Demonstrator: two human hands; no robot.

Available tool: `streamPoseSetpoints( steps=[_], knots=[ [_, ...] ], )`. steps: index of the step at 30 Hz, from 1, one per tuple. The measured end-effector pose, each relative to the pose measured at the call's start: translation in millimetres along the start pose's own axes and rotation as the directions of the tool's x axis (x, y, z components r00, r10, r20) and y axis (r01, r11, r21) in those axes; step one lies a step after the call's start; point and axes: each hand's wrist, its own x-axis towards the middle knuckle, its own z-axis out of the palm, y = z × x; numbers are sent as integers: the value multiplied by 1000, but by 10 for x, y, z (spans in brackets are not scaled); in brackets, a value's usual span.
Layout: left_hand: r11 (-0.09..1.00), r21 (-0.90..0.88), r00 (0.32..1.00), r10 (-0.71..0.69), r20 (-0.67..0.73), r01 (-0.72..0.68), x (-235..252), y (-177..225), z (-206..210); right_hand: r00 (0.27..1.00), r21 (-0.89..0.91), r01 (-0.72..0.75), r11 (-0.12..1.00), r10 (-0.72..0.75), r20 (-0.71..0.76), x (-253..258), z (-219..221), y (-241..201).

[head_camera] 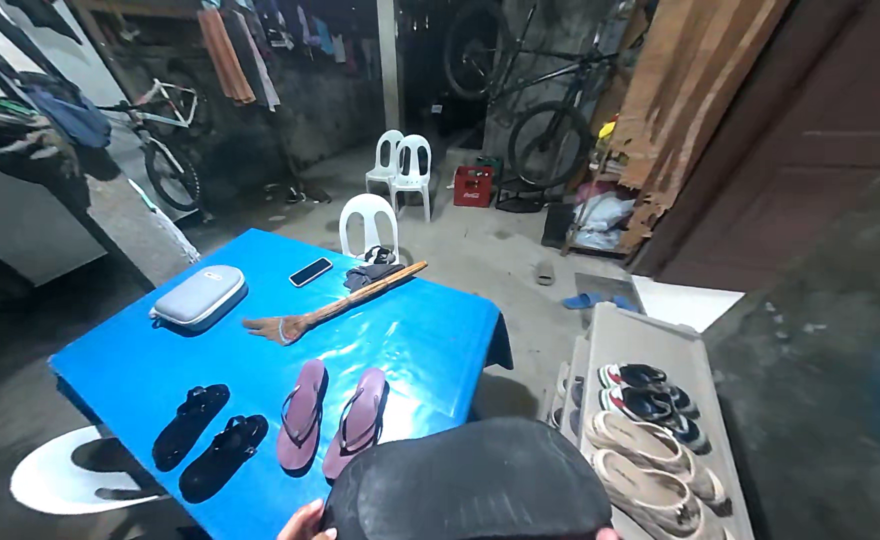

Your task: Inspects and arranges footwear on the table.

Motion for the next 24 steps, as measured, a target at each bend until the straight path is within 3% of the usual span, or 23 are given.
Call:
streamPoseSetpoints(
  steps=[3, 5, 6, 8, 11, 18, 21, 23, 24],
  knots=[
    [967, -150, 977, -194, 91, 206, -40, 43, -5, 961, 159, -33, 987, 75, -266, 124, 236, 60],
    [961, -117, 958, -228, 173, 250, -53, 39, -59, 832, 243, -128, 962, 237, -502, 303, 450, 32],
    [965, -43, 948, -246, 203, 259, -41, 31, -106, 764, 263, -220, 939, 334, -552, 395, 517, 20],
    [953, 98, 919, -302, 256, 286, 27, 9, -198, 635, 357, -366, 859, 511, -579, 544, 556, 81],
    [934, 151, 876, -358, 324, 325, 45, -46, -318, 502, 434, -483, 760, 647, -574, 631, 558, 349],
    [944, 283, 879, -273, 390, 167, -58, -129, -806, 390, 367, -759, 538, 827, -405, 672, 589, 962],
    [897, 415, 904, -298, 306, 155, -56, -157, -1167, 328, 341, -805, 486, 843, -426, 694, 581, 1114],
    [812, 508, 904, -406, 136, 288, 54, -153, -1492, 284, 279, -818, 504, 774, -565, 721, 439, 1240],
    [765, 512, 871, -487, 63, 391, 138, -170, -1655, 264, 246, -839, 486, 758, -596, 710, 333, 1327]
  ],
)
